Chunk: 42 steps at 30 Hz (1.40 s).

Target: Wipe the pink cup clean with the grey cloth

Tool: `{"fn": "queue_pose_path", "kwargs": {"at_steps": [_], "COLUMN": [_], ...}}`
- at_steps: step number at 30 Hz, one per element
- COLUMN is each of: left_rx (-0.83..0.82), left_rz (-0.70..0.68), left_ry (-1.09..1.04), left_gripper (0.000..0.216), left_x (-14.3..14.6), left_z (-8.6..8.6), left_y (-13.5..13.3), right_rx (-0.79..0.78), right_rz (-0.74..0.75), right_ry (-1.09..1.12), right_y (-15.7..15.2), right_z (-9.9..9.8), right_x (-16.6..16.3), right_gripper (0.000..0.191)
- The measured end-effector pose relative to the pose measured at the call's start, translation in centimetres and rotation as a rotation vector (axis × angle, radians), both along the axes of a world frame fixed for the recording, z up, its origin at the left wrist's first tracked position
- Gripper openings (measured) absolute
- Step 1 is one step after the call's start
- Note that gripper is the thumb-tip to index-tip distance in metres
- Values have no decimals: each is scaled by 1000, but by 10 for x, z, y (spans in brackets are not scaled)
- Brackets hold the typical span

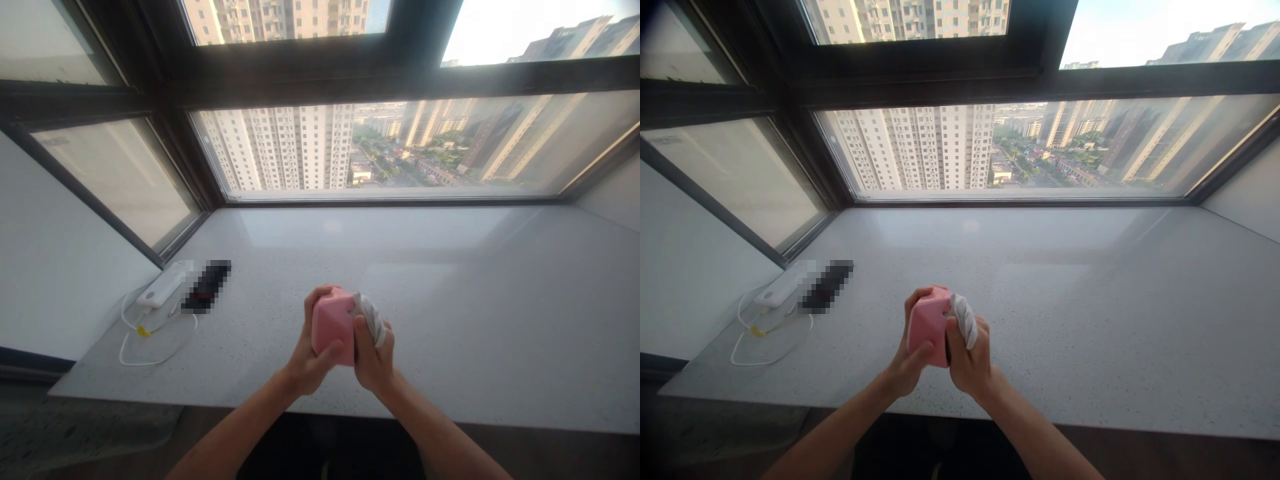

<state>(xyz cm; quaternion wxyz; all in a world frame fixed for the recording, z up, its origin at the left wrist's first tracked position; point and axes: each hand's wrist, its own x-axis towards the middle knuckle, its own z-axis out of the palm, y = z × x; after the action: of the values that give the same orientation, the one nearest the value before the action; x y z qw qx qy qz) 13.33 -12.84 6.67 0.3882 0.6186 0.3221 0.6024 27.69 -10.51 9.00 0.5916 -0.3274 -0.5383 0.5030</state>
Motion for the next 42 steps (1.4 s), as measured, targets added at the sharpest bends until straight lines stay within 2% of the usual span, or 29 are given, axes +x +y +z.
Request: {"fn": "queue_pose_path", "kwargs": {"at_steps": [1, 2, 3, 4, 6, 7, 8, 9, 10, 13, 14, 15, 16, 18, 20, 21, 22, 23, 26, 27, 28, 29, 31, 33, 34, 36, 39, 40, 42], "left_rx": [-181, -259, -232, -111, 261, 412, 487, 468, 359, -177, -269, -271, -187, 123, 395, 460, 455, 371, -98, -162, -139, -35, 273, 454, 471, 321, -73, -99, 66], "left_rz": [-90, -149, -159, -133, -5, 55, 92, 99, 72, -171, -227, -233, -188, -22, 103, 134, 135, 106, -101, -140, -125, -59, 82, 130, 159, 177, 8, -18, 9], "left_ry": [-76, -96, -70, 1, 193, 266, 293, 265, 188, -100, -142, -129, -68, 140, 302, 313, 272, 197, -38, -65, -58, -18, 170, 323, 299, 126, -131, -142, -19], "left_gripper": [70, 74, 84, 97, 119, 121, 118, 111, 104, 89, 91, 98, 110, 128, 123, 114, 107, 100, 77, 75, 80, 92, 118, 101, 92, 81, 70, 74, 97], "left_x": [2, 1, 0, -3, -9, -11, -11, -10, -7, 1, 1, -1, -3, -11, -14, -13, -10, -6, 4, 4, 3, -1, -10, -14, -13, -6, 6, 6, 1], "left_z": [2, 3, 3, 1, -4, -6, -8, -8, -7, 0, 1, 0, -2, -10, -17, -18, -16, -11, 12, 19, 22, 21, 8, -15, -28, -47, -57, -56, -55], "left_y": [-4, -6, -5, -3, 6, 9, 11, 11, 9, -2, -3, -2, 2, 14, 24, 27, 29, 28, 30, 35, 42, 52, 72, 88, 91, 88, 78, 78, 83], "right_rx": [80, 115, 93, 24, -155, -228, -254, -215, -121, 224, 261, 228, 137, -108, -258, -263, -219, -137, 142, 168, 139, 68, -112, -213, -210, -133, -27, -30, -105], "right_rz": [37, 52, 46, 25, -25, -45, -54, -46, -33, 22, 27, 21, 7, -30, -47, -48, -41, -37, -32, -34, -36, -41, -52, -55, -53, -39, -17, -17, -37], "right_ry": [-30, -41, -31, -2, 71, 96, 99, 70, 20, -133, -146, -130, -87, 37, 117, 119, 93, 48, -86, -96, -78, -32, 99, 166, 141, 18, -105, -104, -46], "right_y": [1, 1, 1, 0, -3, -4, -4, -4, -3, 3, 4, 5, 5, 2, 0, 1, 3, 7, 29, 37, 46, 53, 63, 69, 71, 73, 75, 74, 72], "right_z": [-1, -1, 0, 2, 7, 9, 10, 9, 8, 2, 1, 1, 1, 4, 7, 8, 9, 10, 15, 16, 18, 19, 15, 2, -6, -25, -43, -44, -40], "right_x": [3, 5, 6, 5, 2, 1, 1, 2, 4, 12, 13, 13, 12, 6, 1, 0, 0, 2, 7, 7, 5, 2, -7, -13, -14, -10, 0, 1, -2], "right_gripper": [64, 66, 65, 60, 47, 44, 44, 45, 48, 66, 68, 66, 61, 46, 41, 42, 44, 48, 63, 64, 61, 56, 46, 45, 47, 54, 69, 70, 61]}}
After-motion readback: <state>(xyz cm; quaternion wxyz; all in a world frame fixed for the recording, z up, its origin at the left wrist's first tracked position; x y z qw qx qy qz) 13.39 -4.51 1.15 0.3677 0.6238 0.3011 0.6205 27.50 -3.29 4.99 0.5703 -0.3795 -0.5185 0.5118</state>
